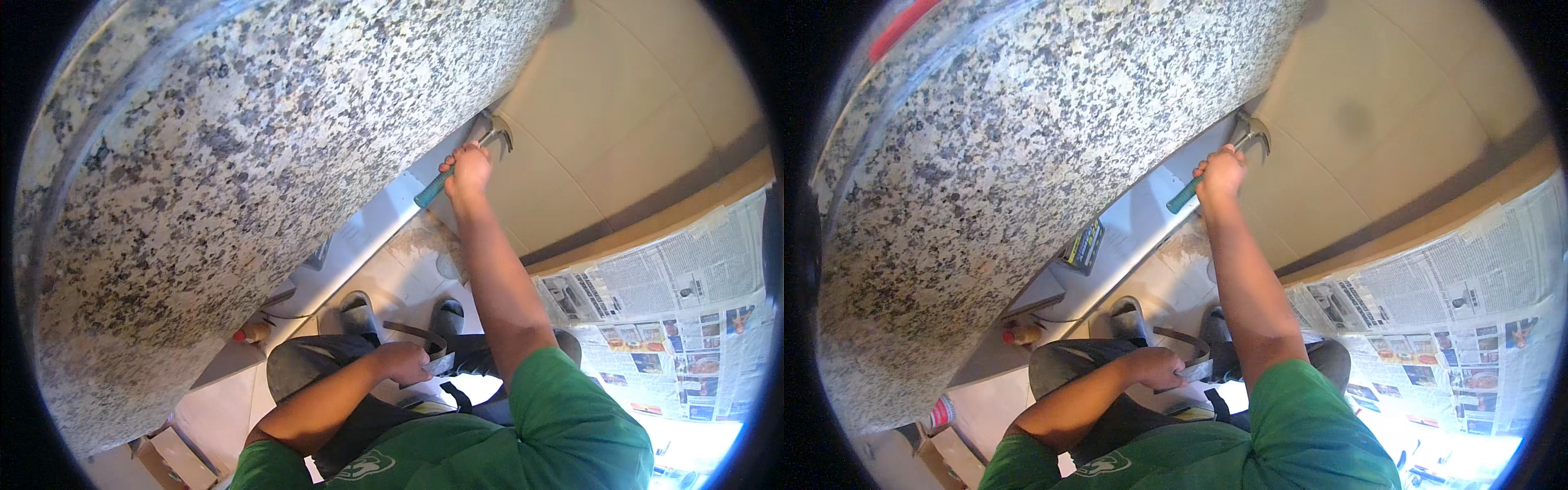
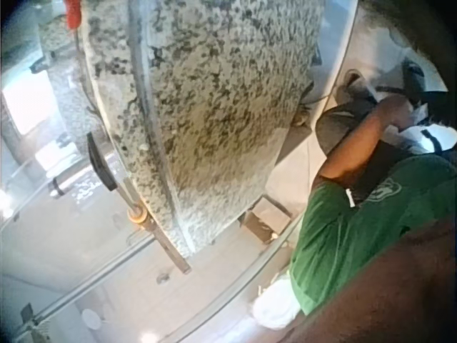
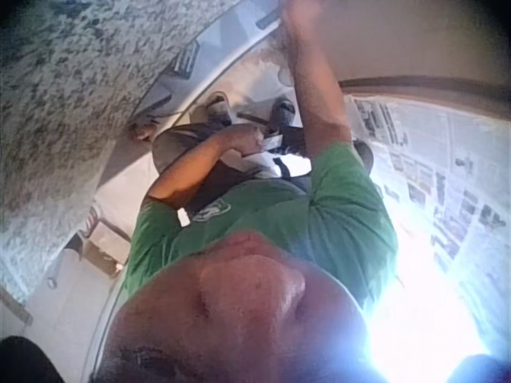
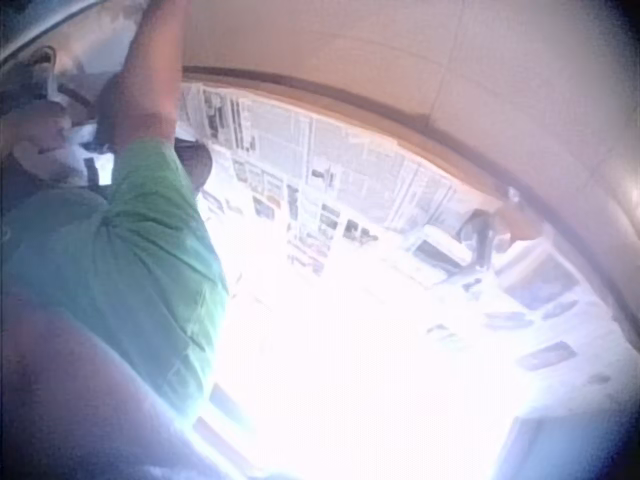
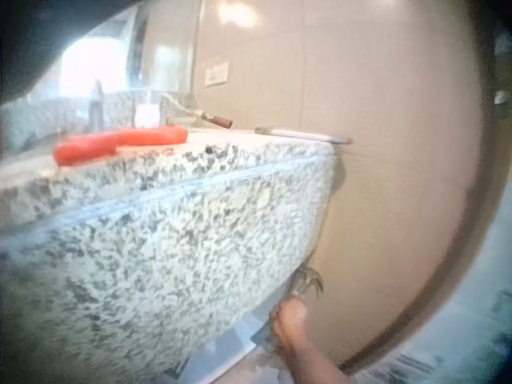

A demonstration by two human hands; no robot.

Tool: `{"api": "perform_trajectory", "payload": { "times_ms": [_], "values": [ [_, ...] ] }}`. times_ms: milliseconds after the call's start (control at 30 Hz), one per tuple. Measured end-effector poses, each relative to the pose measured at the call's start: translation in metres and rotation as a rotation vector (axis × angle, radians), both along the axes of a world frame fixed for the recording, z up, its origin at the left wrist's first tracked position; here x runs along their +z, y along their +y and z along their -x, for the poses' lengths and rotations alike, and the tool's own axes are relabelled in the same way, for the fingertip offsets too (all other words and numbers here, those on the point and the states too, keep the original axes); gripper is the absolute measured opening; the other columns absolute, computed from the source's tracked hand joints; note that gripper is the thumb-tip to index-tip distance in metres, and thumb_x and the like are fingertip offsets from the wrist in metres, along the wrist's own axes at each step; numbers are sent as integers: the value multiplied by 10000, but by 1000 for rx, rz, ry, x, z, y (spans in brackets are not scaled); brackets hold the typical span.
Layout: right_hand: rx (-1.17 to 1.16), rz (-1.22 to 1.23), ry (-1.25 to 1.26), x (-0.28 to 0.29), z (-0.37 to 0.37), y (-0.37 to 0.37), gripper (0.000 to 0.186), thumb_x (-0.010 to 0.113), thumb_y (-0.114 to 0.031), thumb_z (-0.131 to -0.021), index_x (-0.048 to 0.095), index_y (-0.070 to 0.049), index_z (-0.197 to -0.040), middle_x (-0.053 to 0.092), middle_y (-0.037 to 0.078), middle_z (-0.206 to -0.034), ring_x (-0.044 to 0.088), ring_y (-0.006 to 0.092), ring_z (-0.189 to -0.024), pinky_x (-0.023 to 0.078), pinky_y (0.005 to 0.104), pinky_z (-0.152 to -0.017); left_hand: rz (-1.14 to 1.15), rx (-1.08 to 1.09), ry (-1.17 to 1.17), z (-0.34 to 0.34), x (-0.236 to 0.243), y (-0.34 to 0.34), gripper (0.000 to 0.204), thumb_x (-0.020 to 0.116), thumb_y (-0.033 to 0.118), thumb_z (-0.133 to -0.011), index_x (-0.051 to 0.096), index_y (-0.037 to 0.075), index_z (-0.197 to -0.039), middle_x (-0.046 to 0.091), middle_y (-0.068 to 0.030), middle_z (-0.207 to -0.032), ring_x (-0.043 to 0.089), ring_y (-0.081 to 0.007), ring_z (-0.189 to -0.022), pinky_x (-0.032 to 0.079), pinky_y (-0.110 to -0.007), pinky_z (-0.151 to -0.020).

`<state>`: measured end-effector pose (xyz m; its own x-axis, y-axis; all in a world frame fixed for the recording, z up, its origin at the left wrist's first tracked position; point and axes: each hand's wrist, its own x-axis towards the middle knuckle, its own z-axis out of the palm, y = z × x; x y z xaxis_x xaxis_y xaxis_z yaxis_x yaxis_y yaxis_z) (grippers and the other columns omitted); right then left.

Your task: The person installs a flexible trim strip along the bottom edge of a bathroom vanity cabinet. They measure the length, cut the strip with scissors, and use a hammer to tap it into place along the cabinet's perimeter.

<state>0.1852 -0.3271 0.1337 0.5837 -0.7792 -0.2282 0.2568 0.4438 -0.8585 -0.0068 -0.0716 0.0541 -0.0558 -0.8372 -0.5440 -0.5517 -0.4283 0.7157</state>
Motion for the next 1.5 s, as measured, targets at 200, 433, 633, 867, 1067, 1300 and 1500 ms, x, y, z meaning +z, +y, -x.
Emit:
{"api": "perform_trajectory", "payload": {
  "times_ms": [200, 433, 633, 867, 1067, 1300, 1500],
  "values": [
    [-65, -27, 43, 7, -3, 2, 105, 387, -143, -1018, 443, -92, -946, 451, 54, -707, 438, 192, -567, 391, 356, -503, 17, -2, -10, -2, 6, -3, 444, 622, 452, -870, 718, 23, -929, 697, -224, -864, 689, -392, -838, 520, -499, -760],
    [203, -126, -24, 13, 92, -25, 135, 447, -182, -1018, 485, -89, -927, 454, 36, -682, 439, 176, -549, 383, 336, -481, 61, 6, -21, -2, -1, -5, 467, 647, 478, -866, 705, 18, -921, 702, -211, -854, 687, -368, -813, 509, -471, -734],
    [414, 251, 139, 116, 227, 2, 115, 562, -185, -995, 542, -75, -969, 491, 12, -669, 478, 128, -500, 381, 281, -412, 79, 31, 18, 4, 15, -2, 466, 652, 482, -873, 722, 33, -976, 716, -189, -901, 697, -331, -843, 519, -452, -757],
    [451, 1115, 107, 306, 267, 52, 180, 604, -180, -976, 633, -12, -1033, 540, -7, -713, 506, 77, -584, 417, 237, -533, 323, 13, -69, 42, 71, 3, 426, 626, 436, -906, 705, 22, -970, 694, -210, -889, 671, -367, -831, 494, -474, -742],
    [510, 1850, -52, 407, 194, 147, 210, 639, -217, -945, 646, -13, -991, 592, 110, -738, 571, 222, -706, 454, 373, -666, 534, 199, -109, 76, 103, 21, 417, 649, 410, -868, 696, -3, -903, 681, -221, -886, 660, -395, -851, 499, -485, -755],
    [588, 2156, 94, 433, 108, 253, 293, 632, -311, -944, 711, -37, -1016, 703, 195, -945, 681, 356, -899, 526, 446, -801, 635, 294, -192, 115, 108, 19, 422, 605, 420, -903, 684, 6, -901, 658, -190, -912, 653, -385, -860, 501, -485, -783],
    [690, 2136, 88, 427, 79, 303, 314, 651, -325, -933, 726, -41, -1043, 713, 190, -991, 685, 346, -911, 528, 438, -831, 680, 293, -190, 111, 81, 25, 414, 584, 413, -932, 651, 9, -878, 636, -169, -920, 637, -360, -884, 492, -470, -773]
  ]
}}
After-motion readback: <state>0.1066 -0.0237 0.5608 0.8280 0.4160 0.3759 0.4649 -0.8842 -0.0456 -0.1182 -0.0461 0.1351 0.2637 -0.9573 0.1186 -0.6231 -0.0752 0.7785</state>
